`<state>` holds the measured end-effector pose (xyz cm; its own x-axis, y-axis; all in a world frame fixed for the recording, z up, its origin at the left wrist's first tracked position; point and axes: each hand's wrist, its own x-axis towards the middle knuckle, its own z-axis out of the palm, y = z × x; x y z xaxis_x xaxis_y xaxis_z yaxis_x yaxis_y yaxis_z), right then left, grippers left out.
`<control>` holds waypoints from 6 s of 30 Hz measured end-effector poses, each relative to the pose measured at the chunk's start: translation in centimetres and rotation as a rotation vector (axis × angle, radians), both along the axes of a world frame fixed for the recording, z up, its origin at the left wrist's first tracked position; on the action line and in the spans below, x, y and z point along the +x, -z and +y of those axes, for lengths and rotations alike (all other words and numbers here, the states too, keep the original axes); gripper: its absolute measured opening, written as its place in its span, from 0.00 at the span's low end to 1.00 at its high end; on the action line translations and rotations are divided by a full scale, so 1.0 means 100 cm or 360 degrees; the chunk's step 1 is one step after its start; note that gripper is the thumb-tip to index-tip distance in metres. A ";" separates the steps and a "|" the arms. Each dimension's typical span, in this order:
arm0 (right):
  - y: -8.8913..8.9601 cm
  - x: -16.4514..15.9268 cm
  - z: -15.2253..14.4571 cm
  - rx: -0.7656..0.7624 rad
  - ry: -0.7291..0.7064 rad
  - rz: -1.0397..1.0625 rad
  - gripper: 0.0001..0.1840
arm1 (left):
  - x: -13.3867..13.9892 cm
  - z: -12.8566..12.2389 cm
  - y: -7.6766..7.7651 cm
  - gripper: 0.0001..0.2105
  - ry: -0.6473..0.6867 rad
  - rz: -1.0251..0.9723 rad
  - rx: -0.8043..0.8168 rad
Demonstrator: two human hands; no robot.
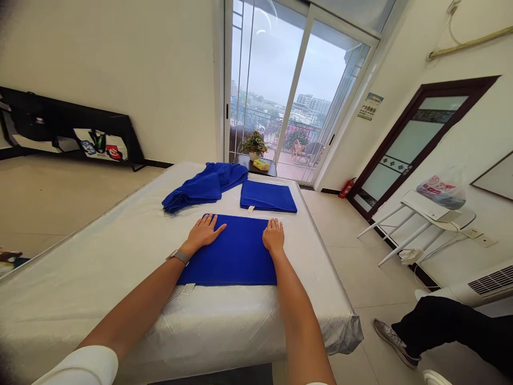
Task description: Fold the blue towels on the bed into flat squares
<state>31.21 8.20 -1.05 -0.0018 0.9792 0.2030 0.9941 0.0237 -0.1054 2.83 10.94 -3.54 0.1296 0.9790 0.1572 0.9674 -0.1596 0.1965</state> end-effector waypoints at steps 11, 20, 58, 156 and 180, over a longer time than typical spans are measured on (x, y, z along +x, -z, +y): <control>0.019 0.007 -0.028 -0.0309 -0.0024 0.0147 0.36 | -0.001 -0.001 0.002 0.43 -0.0068 0.0066 0.0060; 0.019 0.003 -0.028 -0.0272 -0.0032 0.0194 0.35 | 0.057 -0.033 -0.023 0.37 0.0595 0.0040 0.0283; 0.005 0.008 -0.095 -0.0294 -0.0107 0.0086 0.35 | -0.009 -0.068 0.006 0.43 0.0182 0.0149 0.0008; 0.008 0.000 -0.106 -0.0346 -0.0164 -0.0042 0.32 | 0.116 -0.117 -0.034 0.31 0.1146 -0.0161 0.0089; -0.002 -0.001 -0.105 -0.0389 -0.0129 -0.0087 0.34 | -0.048 -0.133 0.015 0.40 0.0357 -0.0026 0.0064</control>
